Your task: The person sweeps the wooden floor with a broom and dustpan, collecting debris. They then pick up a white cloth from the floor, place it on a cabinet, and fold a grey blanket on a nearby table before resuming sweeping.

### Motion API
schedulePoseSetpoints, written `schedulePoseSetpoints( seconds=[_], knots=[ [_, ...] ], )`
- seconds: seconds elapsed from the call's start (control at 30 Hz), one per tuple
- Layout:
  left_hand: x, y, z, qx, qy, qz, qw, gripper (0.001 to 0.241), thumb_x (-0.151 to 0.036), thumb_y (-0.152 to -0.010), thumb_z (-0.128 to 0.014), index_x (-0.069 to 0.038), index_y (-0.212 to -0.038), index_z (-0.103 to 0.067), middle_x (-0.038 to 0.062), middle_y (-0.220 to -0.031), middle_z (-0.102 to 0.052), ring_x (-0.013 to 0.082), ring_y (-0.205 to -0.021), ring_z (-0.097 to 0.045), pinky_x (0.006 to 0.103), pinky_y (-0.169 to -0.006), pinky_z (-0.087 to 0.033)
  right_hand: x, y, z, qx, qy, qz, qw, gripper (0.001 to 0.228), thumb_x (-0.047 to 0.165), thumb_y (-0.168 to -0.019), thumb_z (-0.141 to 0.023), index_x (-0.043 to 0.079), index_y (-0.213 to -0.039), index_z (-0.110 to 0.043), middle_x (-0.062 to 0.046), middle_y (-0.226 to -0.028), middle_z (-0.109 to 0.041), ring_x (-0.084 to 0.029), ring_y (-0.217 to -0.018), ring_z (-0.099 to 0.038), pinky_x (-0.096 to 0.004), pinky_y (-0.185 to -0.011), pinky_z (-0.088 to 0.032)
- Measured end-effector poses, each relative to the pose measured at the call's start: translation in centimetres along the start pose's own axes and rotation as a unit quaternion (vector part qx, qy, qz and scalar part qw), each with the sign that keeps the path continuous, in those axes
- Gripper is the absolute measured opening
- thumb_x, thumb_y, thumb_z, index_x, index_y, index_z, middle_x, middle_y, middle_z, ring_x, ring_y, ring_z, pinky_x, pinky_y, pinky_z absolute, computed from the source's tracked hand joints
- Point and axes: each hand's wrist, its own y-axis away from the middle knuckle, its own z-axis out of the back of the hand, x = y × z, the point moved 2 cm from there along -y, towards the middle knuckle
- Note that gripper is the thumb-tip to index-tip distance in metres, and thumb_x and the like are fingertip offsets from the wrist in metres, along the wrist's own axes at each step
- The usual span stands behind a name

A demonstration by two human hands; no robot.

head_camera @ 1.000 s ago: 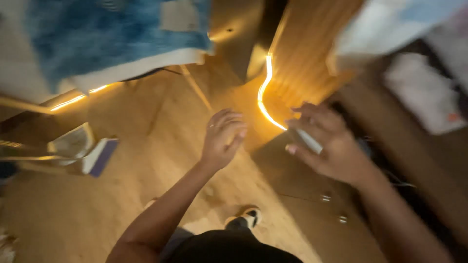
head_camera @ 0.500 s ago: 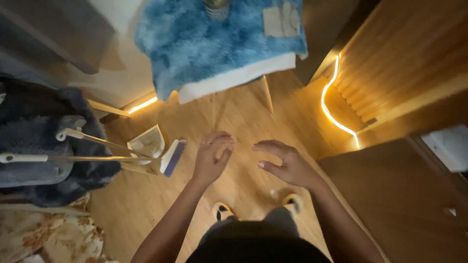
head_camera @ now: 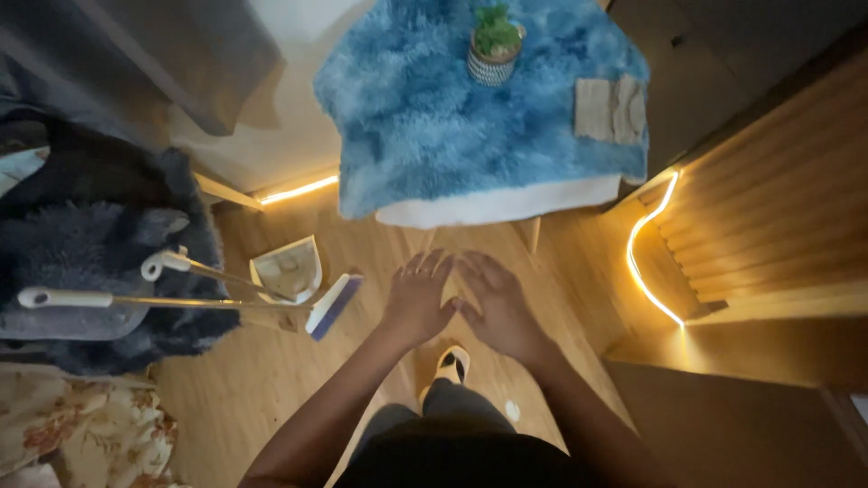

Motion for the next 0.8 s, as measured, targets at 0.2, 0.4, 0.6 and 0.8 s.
schedulePoseSetpoints(
  seconds=[0.2,0.4,0.6,0.8],
  knots=[
    [4.9,-2.7,-0.2,0.059,0.009,0.042,0.997,0.075,-0.036,-0.088,-0.070,-0.008,-0.150,-0.039,0.016,-0.159,-0.037,0.0402,-0.147,-0.033,0.0581,-0.113,-0.030,0.0,-4.6,-2.3,0.087,0.013,-0.019,0.996,0.064,0.018,-0.085,-0.071,0.001,-0.143,-0.050,-0.022,-0.145,-0.053,-0.042,-0.133,-0.050,-0.051,-0.108,-0.041],
    [10.1,-4.3,4.1,0.064,0.000,0.001,0.998,0.073,-0.035,-0.086,-0.071,-0.011,-0.149,-0.042,0.014,-0.159,-0.037,0.0390,-0.146,-0.032,0.0610,-0.111,-0.028,1.5,-8.7,-6.5,0.095,0.039,-0.083,0.991,0.066,0.019,-0.088,-0.070,0.001,-0.147,-0.047,-0.022,-0.149,-0.049,-0.042,-0.135,-0.047,-0.051,-0.110,-0.038],
    [23.1,-2.2,10.5,0.046,-0.035,-0.088,0.994,0.069,-0.037,-0.085,-0.073,-0.008,-0.143,-0.049,0.015,-0.157,-0.042,0.0392,-0.143,-0.039,0.0572,-0.113,-0.032,8.7,-15.8,-16.6,0.028,0.021,-0.100,0.994,0.065,0.021,-0.089,-0.068,0.001,-0.148,-0.046,-0.022,-0.148,-0.051,-0.042,-0.137,-0.048,-0.048,-0.111,-0.041],
    [34.3,1.3,19.2,0.108,-0.034,-0.097,0.989,0.063,-0.034,-0.084,-0.074,-0.010,-0.139,-0.053,0.014,-0.153,-0.045,0.0385,-0.139,-0.042,0.0576,-0.107,-0.035,18.4,-23.0,-24.6,0.035,-0.017,-0.162,0.986,0.063,0.021,-0.092,-0.068,0.004,-0.149,-0.046,-0.022,-0.149,-0.051,-0.041,-0.135,-0.049,-0.048,-0.109,-0.042]
  ],
)
